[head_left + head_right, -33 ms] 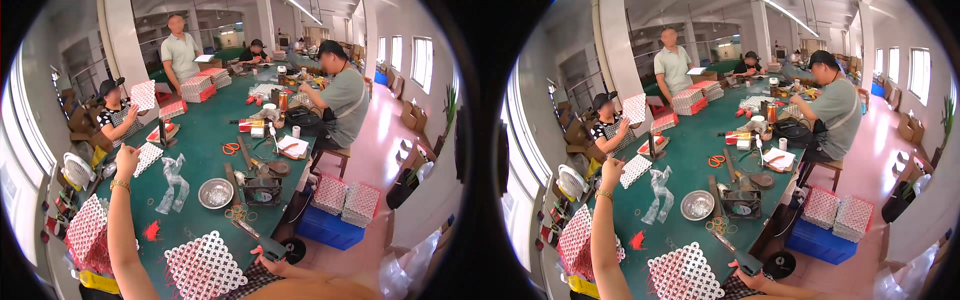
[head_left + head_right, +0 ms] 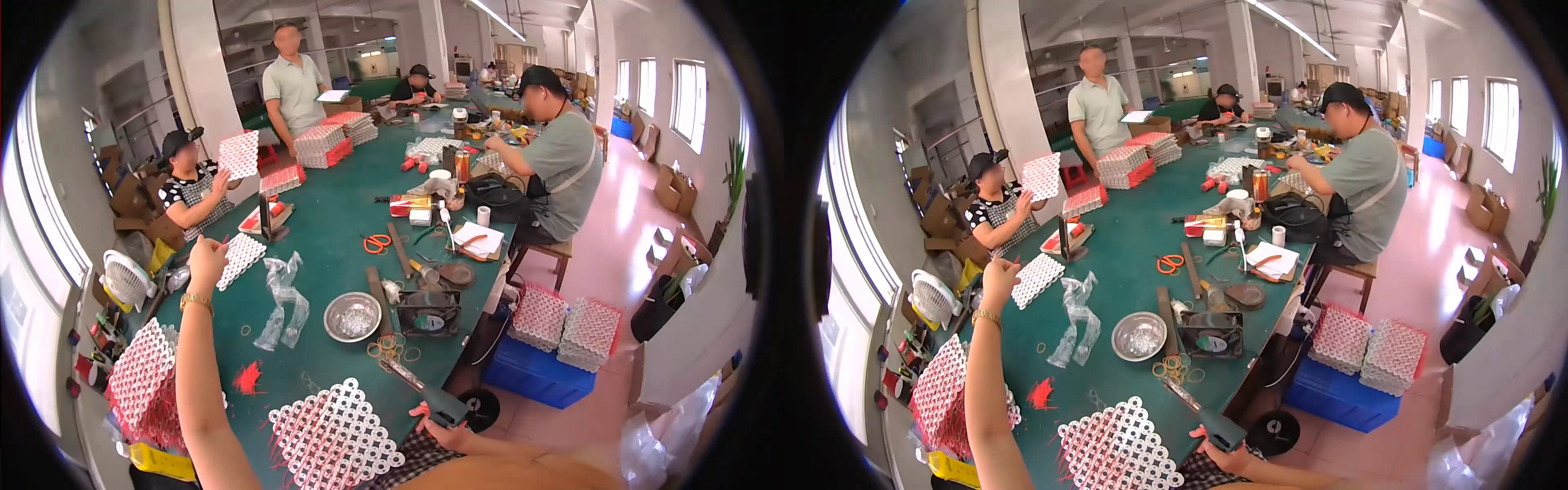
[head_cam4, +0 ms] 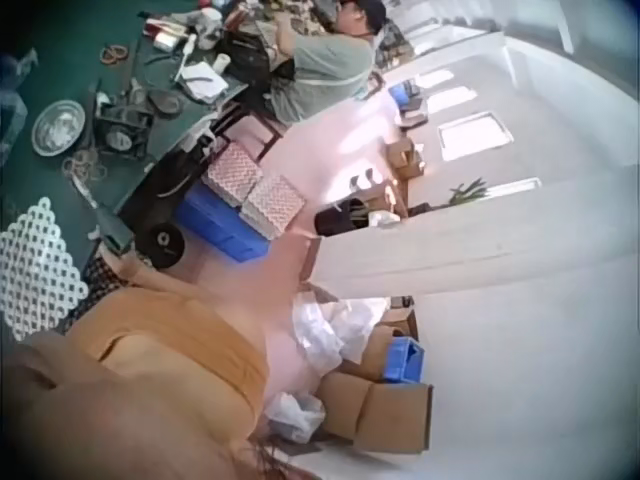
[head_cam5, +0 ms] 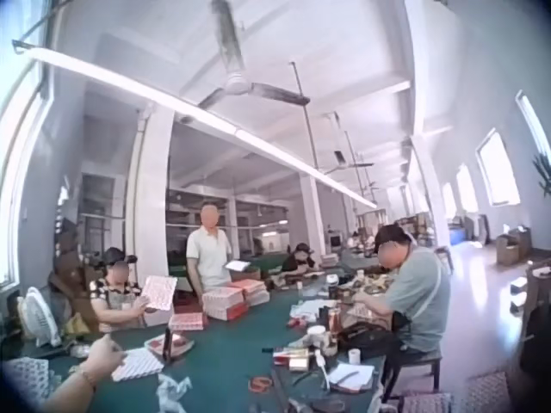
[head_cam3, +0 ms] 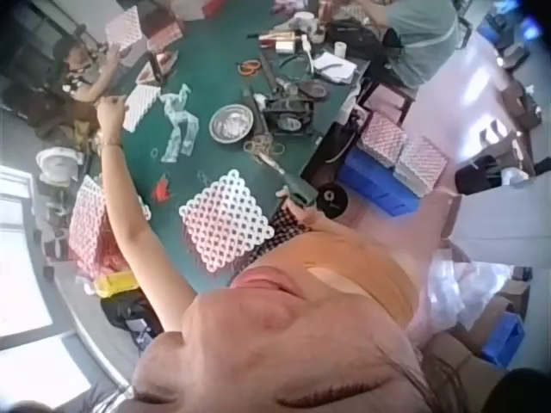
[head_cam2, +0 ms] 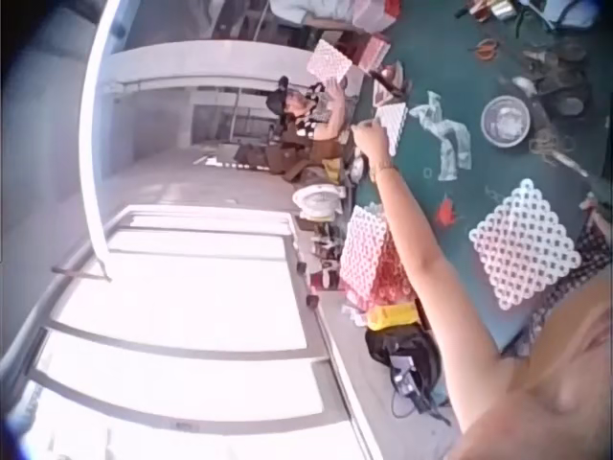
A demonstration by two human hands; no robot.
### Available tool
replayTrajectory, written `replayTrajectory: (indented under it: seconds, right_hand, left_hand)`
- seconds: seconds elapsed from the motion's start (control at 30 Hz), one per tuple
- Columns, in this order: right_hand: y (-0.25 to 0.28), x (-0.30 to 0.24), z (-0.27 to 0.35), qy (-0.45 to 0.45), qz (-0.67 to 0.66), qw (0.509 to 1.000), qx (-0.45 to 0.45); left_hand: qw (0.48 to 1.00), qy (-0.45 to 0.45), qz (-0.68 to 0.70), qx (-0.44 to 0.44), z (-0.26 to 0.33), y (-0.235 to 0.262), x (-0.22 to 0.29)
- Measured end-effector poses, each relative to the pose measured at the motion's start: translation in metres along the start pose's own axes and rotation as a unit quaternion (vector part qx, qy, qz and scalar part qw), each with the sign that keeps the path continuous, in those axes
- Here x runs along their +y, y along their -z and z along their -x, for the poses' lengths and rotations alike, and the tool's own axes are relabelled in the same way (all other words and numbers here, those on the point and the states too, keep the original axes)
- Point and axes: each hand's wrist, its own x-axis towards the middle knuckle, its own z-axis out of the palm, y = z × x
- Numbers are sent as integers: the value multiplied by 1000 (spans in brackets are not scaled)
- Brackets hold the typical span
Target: The person inserts wires into a sheet of circular circuit boards and solders them using a soldering iron.
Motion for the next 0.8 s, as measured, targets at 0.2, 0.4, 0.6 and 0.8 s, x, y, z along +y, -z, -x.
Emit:
replayTrajectory:
  seconds: [0.2, 0.4, 0.6, 0.8]
  right_hand:
    - [8, 29, 10, 37, -11, 999, -32]
    - [-3, 16, 9, -17, 4, 1000, -9]
    - [15, 27, 9, -39, 30, 998, -43]
    - [8, 17, 7, -33, -23, 999, -25]
  left_hand:
    - [978, -177, 108, 10, -39, -6, 119]
    - [974, -182, 119, -57, -50, 26, 185]
    - [987, -151, 9, -55, 6, 4, 125]
    - [997, -33, -46, -53, 10, 8, 17]
